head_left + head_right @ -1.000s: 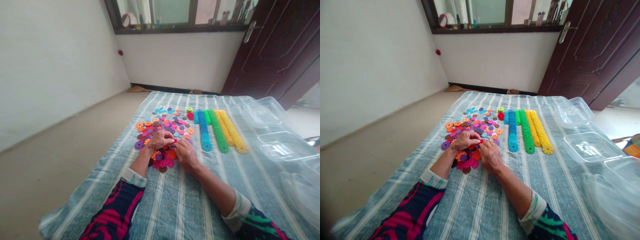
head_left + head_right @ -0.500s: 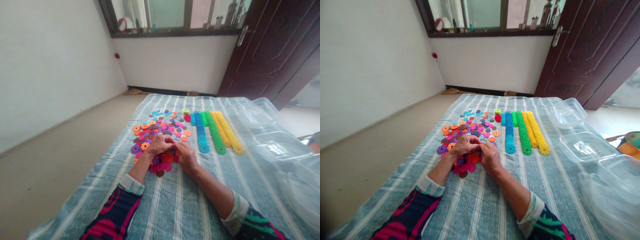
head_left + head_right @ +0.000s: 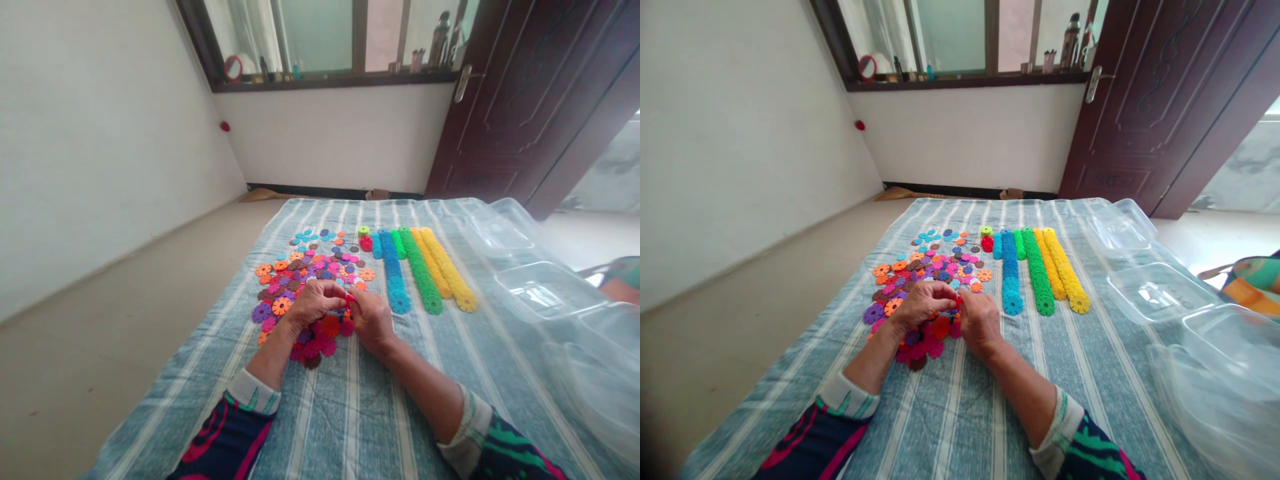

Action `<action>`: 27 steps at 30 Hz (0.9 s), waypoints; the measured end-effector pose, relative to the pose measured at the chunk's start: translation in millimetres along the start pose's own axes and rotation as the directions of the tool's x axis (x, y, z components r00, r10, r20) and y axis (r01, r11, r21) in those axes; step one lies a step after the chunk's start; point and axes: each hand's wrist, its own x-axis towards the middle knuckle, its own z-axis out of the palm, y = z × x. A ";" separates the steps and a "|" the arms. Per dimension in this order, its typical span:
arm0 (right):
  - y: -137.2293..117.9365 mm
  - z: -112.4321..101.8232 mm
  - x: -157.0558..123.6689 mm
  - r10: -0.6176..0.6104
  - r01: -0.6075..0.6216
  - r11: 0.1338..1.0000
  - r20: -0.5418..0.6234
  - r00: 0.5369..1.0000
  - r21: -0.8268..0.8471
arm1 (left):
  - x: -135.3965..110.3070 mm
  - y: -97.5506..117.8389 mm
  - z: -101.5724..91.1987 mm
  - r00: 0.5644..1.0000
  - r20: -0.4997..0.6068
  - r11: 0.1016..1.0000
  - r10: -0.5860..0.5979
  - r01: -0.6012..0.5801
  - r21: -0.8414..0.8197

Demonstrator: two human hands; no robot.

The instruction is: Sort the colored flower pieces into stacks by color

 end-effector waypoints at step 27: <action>0.8 4.2 6.7 -0.048 0.041 0.993 -0.070 0.996 -0.108 | 79.8 18.3 -14.5 0.968 -0.198 0.949 0.155 -0.090 0.301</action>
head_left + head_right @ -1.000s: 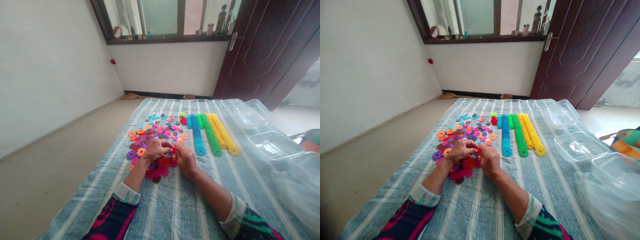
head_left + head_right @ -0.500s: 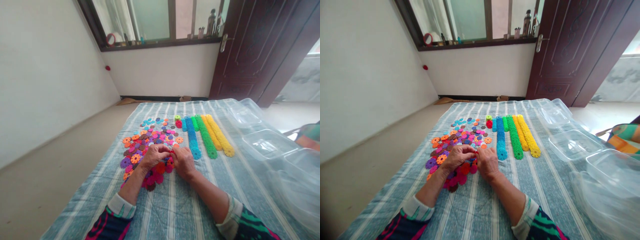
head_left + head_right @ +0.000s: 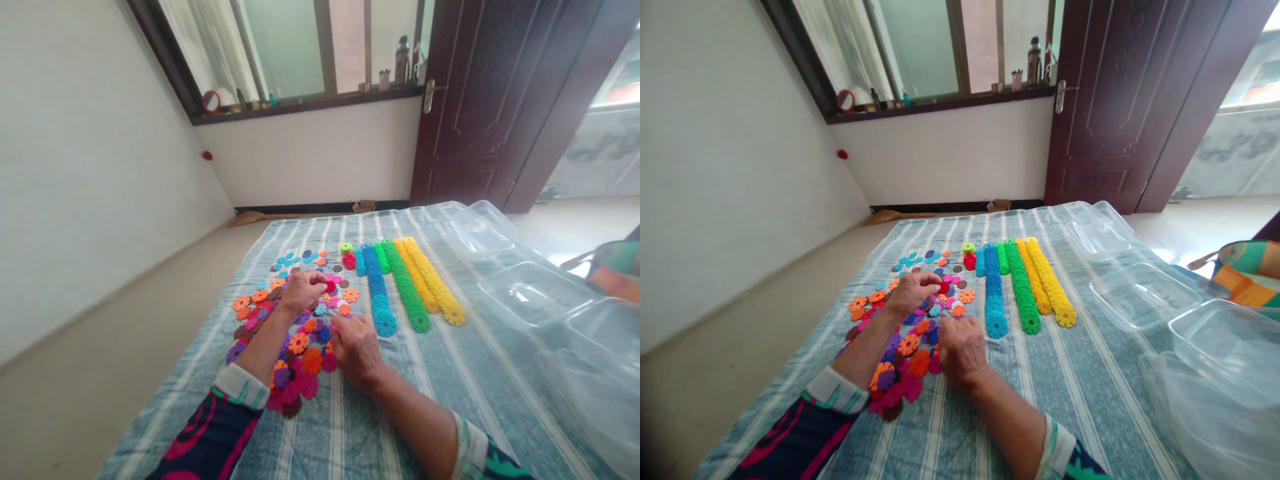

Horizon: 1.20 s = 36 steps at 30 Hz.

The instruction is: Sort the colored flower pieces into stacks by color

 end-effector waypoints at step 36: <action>-1.7 6.9 -1.7 -0.034 0.035 0.999 0.058 0.998 -0.005 | 81.3 -5.7 73.7 0.990 0.085 0.649 0.108 -0.135 0.749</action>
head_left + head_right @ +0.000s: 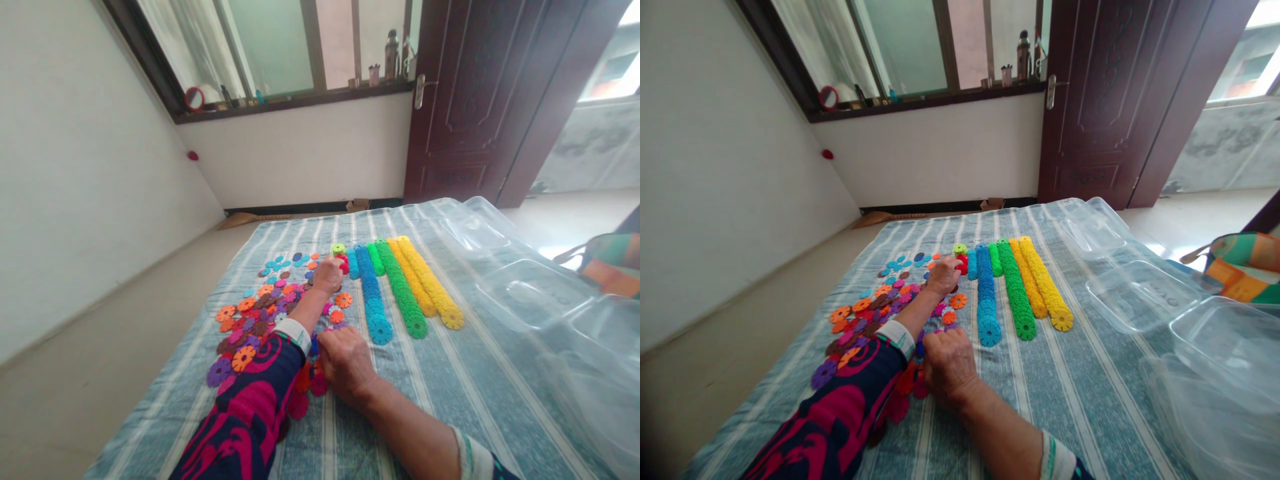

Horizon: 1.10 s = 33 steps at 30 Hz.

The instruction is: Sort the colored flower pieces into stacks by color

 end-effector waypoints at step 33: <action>5.4 -6.4 -9.0 -0.045 0.042 0.996 0.037 0.998 0.083 | -136.6 -58.1 -33.8 0.997 -0.077 0.976 0.007 -0.023 -0.216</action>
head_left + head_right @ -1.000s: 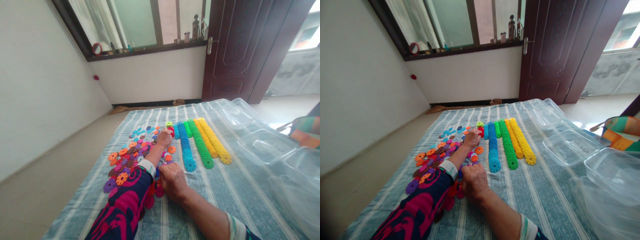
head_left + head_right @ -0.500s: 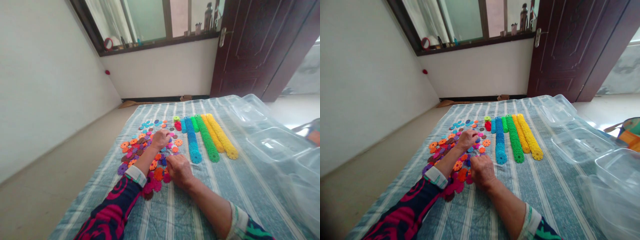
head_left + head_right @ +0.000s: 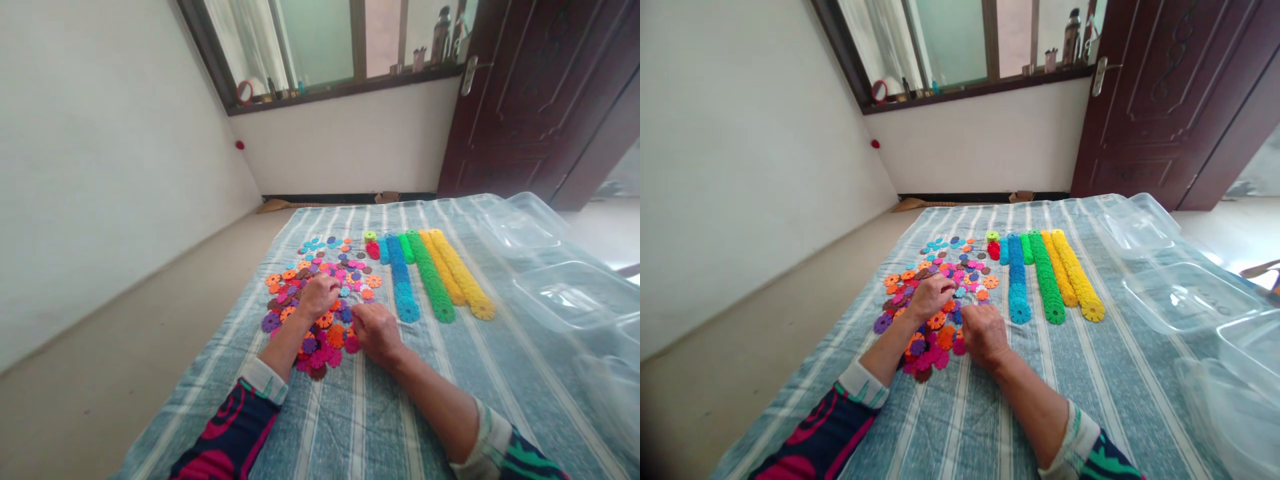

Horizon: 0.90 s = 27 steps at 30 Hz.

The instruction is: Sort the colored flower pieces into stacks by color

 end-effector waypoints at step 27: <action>-3.8 3.5 -3.0 0.056 -0.053 0.993 -0.023 0.998 0.108 | 67.1 -71.7 -13.9 0.833 -0.110 0.790 -0.542 0.550 0.273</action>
